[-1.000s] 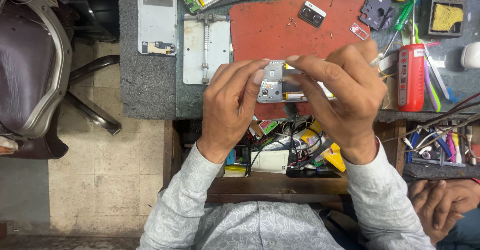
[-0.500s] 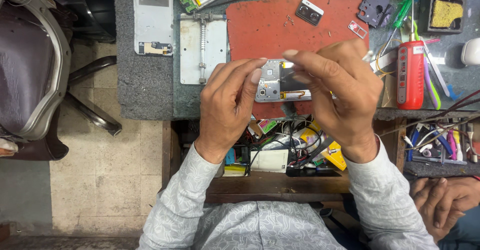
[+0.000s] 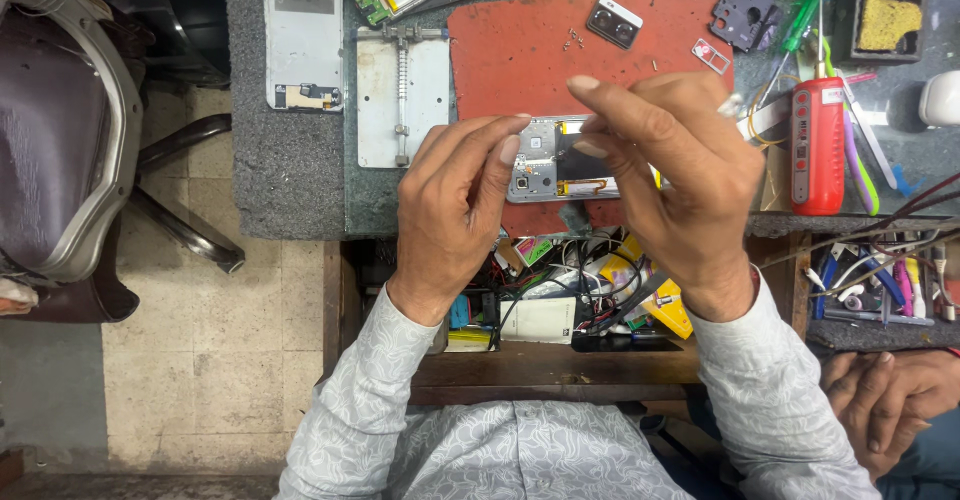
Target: The person uses a screwdriver to remove screws from the back of a disassembled smartphone. They then use a small metal tool to pry and lift internal components, including a metal bracket and ribbon cables, from the phone's chassis. The person continues to manipulate internal parts with the tool throughout the clip.
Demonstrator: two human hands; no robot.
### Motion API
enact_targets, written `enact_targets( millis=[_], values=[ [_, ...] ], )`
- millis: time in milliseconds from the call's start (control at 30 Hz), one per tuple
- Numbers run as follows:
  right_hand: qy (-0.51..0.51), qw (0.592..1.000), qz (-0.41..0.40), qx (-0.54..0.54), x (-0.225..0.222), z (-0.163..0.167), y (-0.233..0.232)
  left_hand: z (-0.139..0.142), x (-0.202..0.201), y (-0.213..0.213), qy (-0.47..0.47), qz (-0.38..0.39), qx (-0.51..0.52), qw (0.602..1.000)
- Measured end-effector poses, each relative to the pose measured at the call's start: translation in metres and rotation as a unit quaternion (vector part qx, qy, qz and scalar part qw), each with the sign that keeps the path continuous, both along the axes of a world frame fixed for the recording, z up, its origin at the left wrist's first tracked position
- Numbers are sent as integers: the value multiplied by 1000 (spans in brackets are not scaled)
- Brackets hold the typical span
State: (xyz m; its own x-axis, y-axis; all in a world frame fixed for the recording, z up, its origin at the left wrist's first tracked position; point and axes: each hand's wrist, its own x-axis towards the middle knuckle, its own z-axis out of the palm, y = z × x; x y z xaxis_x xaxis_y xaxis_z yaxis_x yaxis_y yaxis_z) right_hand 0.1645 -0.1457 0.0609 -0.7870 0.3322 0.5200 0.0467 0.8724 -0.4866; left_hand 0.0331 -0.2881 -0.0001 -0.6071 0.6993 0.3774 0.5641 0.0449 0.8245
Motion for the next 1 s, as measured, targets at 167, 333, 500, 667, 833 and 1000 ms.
enact_targets(
  millis=[167,333,500,667,833,1000],
  values=[
    [9,994,30,-107,0,-8,-1,6,1,0,20,-11,27,999],
    [60,981,-25,-181,7,-20,-3,11,6,0,53,-47,34,997],
    [98,971,-52,-210,13,-30,-5,13,10,1,62,-52,52,995],
    [99,974,-75,-191,15,-34,-6,13,10,-1,66,-46,60,995],
    [103,970,-91,-199,16,-35,-7,12,11,-1,66,-48,72,994],
    [110,968,-93,-206,16,-37,-10,11,10,-1,73,-45,71,994]
  ],
)
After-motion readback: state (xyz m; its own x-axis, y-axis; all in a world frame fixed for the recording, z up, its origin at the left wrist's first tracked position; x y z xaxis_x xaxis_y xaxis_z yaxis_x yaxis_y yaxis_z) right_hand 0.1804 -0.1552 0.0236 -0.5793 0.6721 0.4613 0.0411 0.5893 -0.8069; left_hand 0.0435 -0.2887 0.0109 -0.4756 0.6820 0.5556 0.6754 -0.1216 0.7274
